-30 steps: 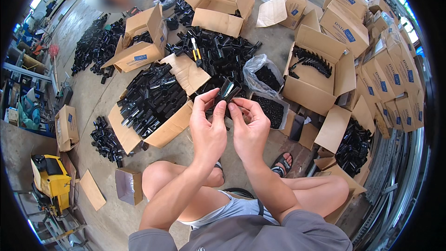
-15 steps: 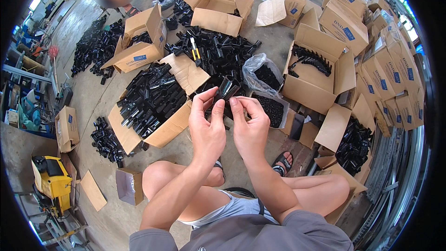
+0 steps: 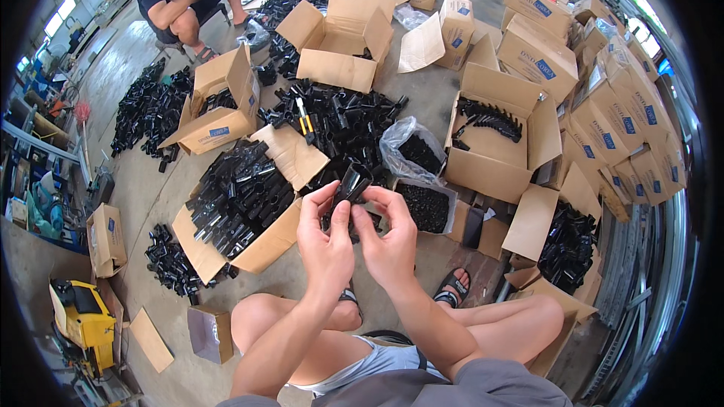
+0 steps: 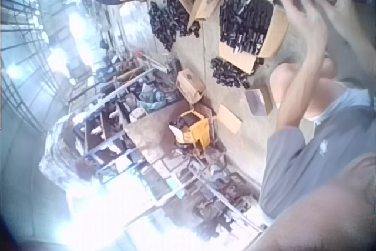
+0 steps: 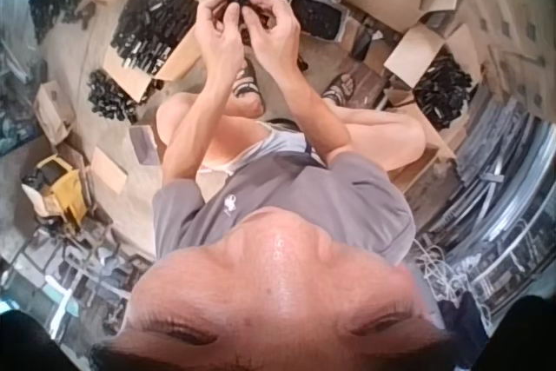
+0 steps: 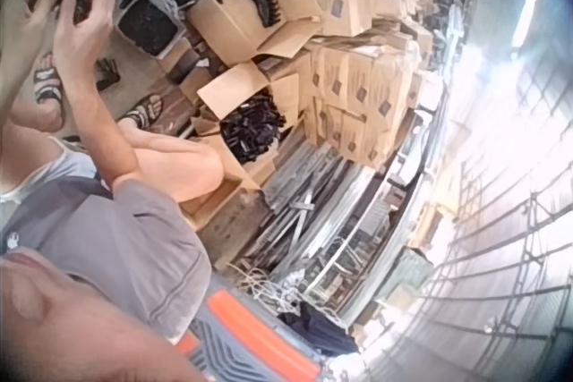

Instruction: The person picks up black plastic elbow joints from the floor and places them into cardboard boxes while sitting on the floor.

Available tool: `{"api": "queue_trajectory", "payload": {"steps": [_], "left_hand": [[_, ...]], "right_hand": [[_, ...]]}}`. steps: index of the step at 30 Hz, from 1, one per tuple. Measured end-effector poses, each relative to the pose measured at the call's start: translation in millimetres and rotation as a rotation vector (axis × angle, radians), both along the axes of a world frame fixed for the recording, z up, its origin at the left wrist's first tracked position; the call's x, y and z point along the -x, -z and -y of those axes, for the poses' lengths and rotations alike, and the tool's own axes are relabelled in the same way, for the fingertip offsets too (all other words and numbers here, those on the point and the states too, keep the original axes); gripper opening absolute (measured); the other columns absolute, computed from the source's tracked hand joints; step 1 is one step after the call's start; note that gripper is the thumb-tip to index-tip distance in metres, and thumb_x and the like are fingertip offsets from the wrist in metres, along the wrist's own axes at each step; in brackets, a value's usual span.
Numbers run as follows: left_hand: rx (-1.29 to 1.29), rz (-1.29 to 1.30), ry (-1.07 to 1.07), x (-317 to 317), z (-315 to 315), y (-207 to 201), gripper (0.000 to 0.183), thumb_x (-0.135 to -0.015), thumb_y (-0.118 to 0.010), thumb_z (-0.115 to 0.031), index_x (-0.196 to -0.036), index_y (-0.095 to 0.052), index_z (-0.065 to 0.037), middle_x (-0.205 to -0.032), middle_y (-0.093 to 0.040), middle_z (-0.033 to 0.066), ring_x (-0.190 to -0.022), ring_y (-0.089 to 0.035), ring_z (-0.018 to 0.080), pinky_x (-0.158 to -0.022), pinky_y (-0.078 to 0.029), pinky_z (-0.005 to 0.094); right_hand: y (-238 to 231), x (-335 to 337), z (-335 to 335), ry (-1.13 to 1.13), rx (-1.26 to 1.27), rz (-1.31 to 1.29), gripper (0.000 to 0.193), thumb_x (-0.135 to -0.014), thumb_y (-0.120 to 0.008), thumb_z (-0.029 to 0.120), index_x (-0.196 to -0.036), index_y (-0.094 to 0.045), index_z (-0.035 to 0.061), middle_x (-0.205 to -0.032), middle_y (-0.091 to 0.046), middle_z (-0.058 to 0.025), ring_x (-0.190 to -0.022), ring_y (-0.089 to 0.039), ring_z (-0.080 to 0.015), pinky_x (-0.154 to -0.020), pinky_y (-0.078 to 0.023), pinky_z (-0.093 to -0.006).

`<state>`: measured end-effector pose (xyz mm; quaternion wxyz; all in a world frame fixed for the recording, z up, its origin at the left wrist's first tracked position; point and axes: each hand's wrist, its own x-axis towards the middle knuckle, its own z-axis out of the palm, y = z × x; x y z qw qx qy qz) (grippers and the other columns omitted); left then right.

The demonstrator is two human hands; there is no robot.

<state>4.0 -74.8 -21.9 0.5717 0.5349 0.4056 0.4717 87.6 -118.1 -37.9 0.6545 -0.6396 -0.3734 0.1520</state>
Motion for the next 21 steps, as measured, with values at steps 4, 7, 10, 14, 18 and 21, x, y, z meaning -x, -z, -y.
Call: {"api": "queue_trajectory", "payload": {"steps": [4,7,10,14,18,21], "left_hand": [[-0.009,-0.016,0.006,2,2,-2,0.027,-0.1,-0.059,-0.003,-0.126,-0.058,0.003,-0.115,-0.065,0.0115,-0.107,-0.061,0.0176,-0.093,-0.051,0.0309],[-0.044,-0.031,0.004,3,2,0,0.027,-0.099,-0.059,-0.003,-0.126,-0.058,0.003,-0.114,-0.065,0.0116,-0.106,-0.061,0.018,-0.093,-0.051,0.0315],[-0.048,-0.028,0.007,-1,3,-3,0.027,-0.099,-0.059,-0.002,-0.126,-0.059,0.003,-0.113,-0.066,0.0116,-0.106,-0.061,0.0181,-0.093,-0.05,0.0316],[-0.105,-0.111,-0.019,3,1,0,0.027,-0.099,-0.059,-0.002,-0.125,-0.06,0.003,-0.114,-0.066,0.0118,-0.107,-0.062,0.0177,-0.093,-0.05,0.031],[-0.07,-0.055,-0.003,1,5,-10,0.026,-0.098,-0.06,-0.002,-0.125,-0.06,0.003,-0.11,-0.066,0.011,-0.102,-0.062,0.0176,-0.091,-0.051,0.0313],[-0.052,-0.091,-0.005,5,1,-1,0.027,-0.098,-0.062,-0.001,-0.125,-0.06,0.002,-0.111,-0.066,0.0099,-0.104,-0.061,0.0172,-0.092,-0.05,0.0309]], "right_hand": [[-3,-3,4,-0.032,0.078,-0.011,0.024,-0.088,-0.073,0.011,-0.107,-0.067,-0.0016,-0.109,-0.069,-0.0159,-0.103,-0.067,-0.0289,-0.09,-0.052,-0.0371],[-4,-3,2,0.038,0.029,0.058,0.021,-0.087,-0.074,0.009,-0.104,-0.068,-0.0011,-0.109,-0.069,-0.0154,-0.102,-0.068,-0.0277,-0.09,-0.052,-0.0368],[7,-5,1,0.017,-0.069,-0.055,0.019,-0.086,-0.074,0.008,-0.102,-0.069,-0.0015,-0.109,-0.069,-0.0159,-0.101,-0.068,-0.0283,-0.09,-0.052,-0.0372],[3,-5,0,0.002,-0.022,-0.044,0.018,-0.087,-0.074,0.008,-0.102,-0.069,-0.0013,-0.108,-0.069,-0.0156,-0.101,-0.068,-0.0274,-0.089,-0.052,-0.0356],[8,-5,-1,-0.032,-0.057,-0.081,0.017,-0.089,-0.072,0.01,-0.103,-0.069,-0.0005,-0.109,-0.069,-0.015,-0.1,-0.068,-0.0255,-0.088,-0.052,-0.0345],[6,-3,0,-0.021,0.084,-0.03,0.014,-0.092,-0.07,0.008,-0.102,-0.069,-0.0007,-0.11,-0.069,-0.0125,-0.099,-0.067,-0.0229,-0.086,-0.052,-0.0346]]}}
